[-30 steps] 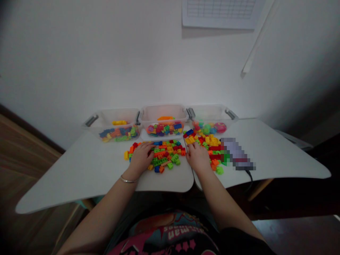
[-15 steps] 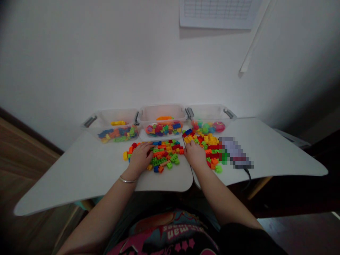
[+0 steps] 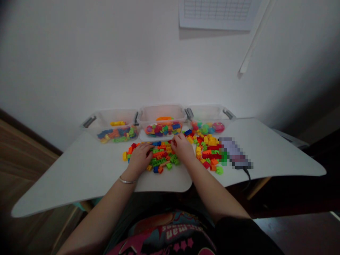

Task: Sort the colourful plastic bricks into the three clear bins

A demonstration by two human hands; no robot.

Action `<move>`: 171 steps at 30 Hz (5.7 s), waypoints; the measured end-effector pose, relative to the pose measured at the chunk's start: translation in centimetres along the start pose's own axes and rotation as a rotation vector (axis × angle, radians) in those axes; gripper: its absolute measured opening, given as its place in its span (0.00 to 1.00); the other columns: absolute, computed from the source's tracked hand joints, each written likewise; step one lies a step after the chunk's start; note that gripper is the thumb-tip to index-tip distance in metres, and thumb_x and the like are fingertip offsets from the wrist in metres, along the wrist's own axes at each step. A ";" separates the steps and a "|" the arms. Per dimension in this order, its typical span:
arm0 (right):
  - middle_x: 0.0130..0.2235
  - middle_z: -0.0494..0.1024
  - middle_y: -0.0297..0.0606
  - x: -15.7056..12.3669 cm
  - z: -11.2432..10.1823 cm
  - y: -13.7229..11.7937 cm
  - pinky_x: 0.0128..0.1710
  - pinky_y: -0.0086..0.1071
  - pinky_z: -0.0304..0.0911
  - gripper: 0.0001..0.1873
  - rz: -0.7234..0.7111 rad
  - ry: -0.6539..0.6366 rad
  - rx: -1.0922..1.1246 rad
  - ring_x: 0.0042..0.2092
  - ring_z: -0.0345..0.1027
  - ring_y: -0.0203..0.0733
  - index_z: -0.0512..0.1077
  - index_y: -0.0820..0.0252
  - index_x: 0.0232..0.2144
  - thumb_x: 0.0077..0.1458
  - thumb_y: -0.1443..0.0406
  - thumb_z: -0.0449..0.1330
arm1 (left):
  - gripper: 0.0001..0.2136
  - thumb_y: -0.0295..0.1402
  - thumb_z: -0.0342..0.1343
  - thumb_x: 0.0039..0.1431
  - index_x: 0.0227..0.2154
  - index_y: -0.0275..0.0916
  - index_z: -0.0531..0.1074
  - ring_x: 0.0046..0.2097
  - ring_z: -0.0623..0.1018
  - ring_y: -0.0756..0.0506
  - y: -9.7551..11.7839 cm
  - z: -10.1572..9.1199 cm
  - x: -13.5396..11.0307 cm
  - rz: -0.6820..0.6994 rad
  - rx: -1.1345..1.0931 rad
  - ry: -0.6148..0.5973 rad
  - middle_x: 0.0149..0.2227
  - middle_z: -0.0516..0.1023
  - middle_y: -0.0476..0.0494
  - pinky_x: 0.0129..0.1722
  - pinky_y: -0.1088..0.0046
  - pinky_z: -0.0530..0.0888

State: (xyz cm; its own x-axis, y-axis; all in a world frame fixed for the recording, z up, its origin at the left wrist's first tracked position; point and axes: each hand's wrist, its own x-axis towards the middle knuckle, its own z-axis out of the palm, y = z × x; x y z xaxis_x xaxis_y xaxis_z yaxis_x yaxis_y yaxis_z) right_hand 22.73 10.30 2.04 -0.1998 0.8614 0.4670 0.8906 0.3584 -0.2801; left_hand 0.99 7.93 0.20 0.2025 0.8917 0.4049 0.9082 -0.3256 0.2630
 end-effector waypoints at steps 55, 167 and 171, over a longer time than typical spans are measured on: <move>0.35 0.76 0.43 0.7 1.2 2.2 0.46 0.36 0.61 0.08 0.066 0.064 0.089 0.41 0.68 0.46 0.75 0.61 0.30 0.57 0.66 0.56 | 0.16 0.28 0.50 0.58 0.46 0.38 0.78 0.56 0.74 0.40 0.0 0.0 0.0 0.012 -0.015 0.013 0.53 0.78 0.41 0.60 0.57 0.69; 0.45 0.80 0.42 -2.6 0.5 0.6 0.50 0.46 0.67 0.10 -0.299 0.224 0.326 0.47 0.72 0.48 0.75 0.55 0.42 0.57 0.67 0.58 | 0.17 0.44 0.48 0.63 0.41 0.39 0.78 0.47 0.78 0.43 -5.0 -5.9 2.3 -0.264 -0.345 0.646 0.43 0.82 0.42 0.53 0.62 0.71; 0.42 0.81 0.42 -3.3 1.3 2.4 0.48 0.47 0.67 0.09 -0.208 0.280 0.310 0.46 0.73 0.49 0.75 0.55 0.39 0.57 0.67 0.56 | 0.17 0.40 0.47 0.64 0.42 0.38 0.79 0.48 0.78 0.41 -7.3 -8.5 4.4 -0.449 -0.211 0.675 0.44 0.82 0.40 0.53 0.61 0.69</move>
State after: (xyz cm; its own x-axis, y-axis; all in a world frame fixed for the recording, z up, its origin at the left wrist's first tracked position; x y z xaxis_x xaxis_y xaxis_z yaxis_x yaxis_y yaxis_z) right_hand 25.02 8.82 -1.28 -0.2049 0.6451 0.7361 0.6710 0.6402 -0.3742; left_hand -7.85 11.58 7.52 -0.4861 0.5923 0.6425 0.7489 -0.0966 0.6556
